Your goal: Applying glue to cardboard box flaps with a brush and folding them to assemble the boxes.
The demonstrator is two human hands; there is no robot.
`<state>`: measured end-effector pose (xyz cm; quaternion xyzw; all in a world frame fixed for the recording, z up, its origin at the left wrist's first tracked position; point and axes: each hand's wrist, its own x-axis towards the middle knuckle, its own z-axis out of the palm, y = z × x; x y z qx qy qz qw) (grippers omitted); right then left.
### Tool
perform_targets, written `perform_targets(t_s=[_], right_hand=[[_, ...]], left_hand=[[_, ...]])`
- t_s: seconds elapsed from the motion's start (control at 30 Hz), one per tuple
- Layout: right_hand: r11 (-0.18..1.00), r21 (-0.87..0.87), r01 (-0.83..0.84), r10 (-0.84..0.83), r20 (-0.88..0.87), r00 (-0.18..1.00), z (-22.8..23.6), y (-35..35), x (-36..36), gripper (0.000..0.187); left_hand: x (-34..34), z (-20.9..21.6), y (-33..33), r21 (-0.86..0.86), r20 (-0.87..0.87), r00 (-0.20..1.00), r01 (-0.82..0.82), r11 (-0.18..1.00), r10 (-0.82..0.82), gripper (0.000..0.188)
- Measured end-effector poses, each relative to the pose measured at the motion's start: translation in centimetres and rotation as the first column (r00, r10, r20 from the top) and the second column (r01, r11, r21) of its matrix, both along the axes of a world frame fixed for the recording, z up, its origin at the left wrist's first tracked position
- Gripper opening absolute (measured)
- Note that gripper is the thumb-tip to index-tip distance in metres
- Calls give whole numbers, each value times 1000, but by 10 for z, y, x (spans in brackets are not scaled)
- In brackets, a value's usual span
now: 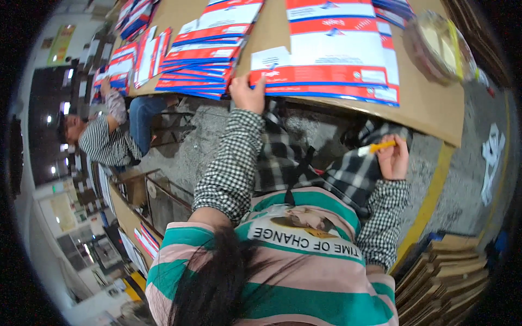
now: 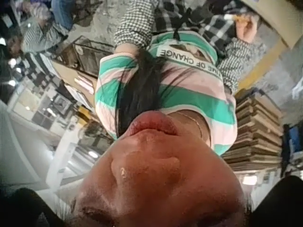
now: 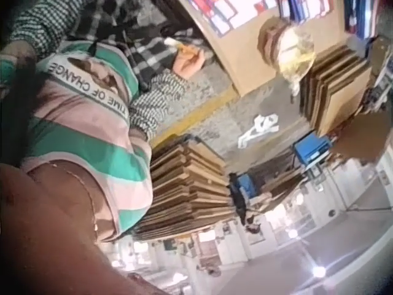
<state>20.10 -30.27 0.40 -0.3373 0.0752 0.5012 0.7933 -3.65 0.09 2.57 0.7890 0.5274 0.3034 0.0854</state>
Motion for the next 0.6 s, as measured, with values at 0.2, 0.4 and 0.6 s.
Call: perform_targets(t_s=[0.2, 0.4, 0.6], right_hand=[[995, 94, -42, 40, 26, 999, -2, -1, 0, 23], [995, 96, -16, 17, -1, 1000, -4, -4, 1, 23], [990, 132, -43, 42, 8, 999, -3, -5, 1, 24]], left_hand=[[-1, 1, 17, -331, 170, 983, -8, 944, 68, 58], [6, 15, 16, -431, 448, 889, 126, 893, 91, 40], [10, 42, 6, -586, 755, 566, 355, 728, 331, 29]])
